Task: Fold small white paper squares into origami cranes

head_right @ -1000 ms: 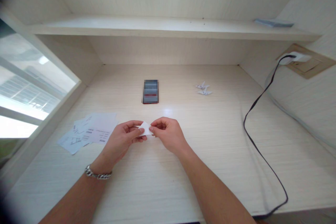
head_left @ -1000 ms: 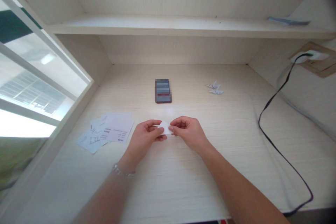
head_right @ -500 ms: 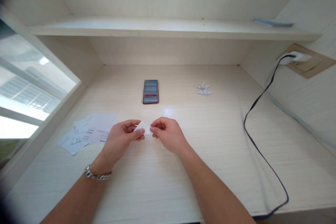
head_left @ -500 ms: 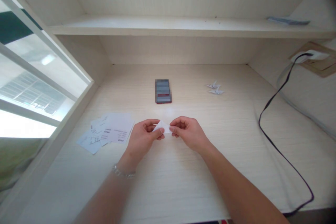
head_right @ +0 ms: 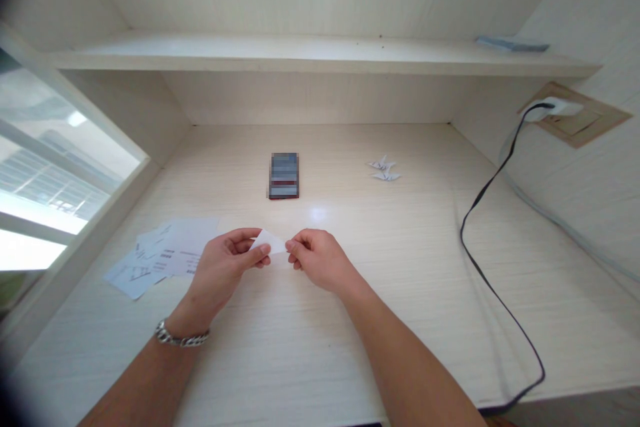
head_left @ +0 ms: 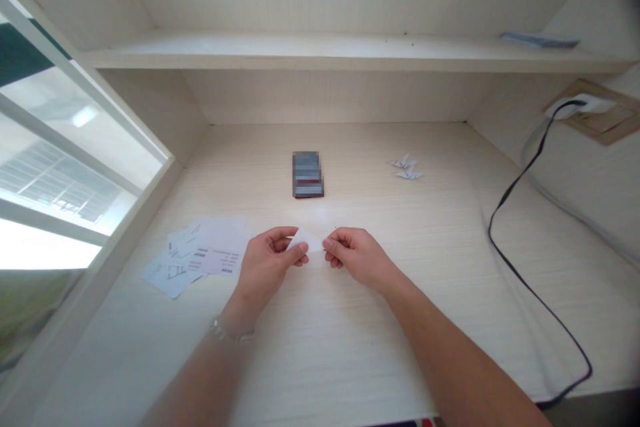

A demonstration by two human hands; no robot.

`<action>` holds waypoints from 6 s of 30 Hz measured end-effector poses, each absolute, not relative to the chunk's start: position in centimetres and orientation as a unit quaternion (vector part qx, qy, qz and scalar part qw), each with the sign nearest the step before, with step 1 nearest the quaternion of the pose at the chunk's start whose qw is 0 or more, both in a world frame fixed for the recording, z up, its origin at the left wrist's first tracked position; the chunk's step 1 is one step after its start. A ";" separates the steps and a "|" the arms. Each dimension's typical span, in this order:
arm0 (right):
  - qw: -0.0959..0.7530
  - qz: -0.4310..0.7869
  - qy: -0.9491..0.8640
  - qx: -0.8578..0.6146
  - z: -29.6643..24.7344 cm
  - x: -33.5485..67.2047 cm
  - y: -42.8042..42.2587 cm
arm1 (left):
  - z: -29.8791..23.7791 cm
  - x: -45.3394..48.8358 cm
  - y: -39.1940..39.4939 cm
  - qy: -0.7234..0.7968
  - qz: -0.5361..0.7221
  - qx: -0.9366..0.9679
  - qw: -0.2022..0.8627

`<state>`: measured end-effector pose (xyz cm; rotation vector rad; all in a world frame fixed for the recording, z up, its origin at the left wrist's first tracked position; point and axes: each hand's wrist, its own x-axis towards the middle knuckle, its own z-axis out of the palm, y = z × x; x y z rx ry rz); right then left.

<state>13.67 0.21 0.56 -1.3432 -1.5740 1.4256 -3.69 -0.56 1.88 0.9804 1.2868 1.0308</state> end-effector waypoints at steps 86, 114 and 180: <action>0.295 0.571 -0.592 -0.486 -0.3 13.0 0.0 | 1.2 -3.0 -0.6 0.542 0.400 0.452 0.585; 0.314 0.575 -0.581 -0.483 0.3 13.7 0.2 | 1.3 -4.6 0.1 0.592 0.439 0.464 0.492; 0.343 0.539 -0.582 -0.503 0.5 13.9 0.2 | 0.9 -4.1 -0.1 0.607 0.480 0.446 0.450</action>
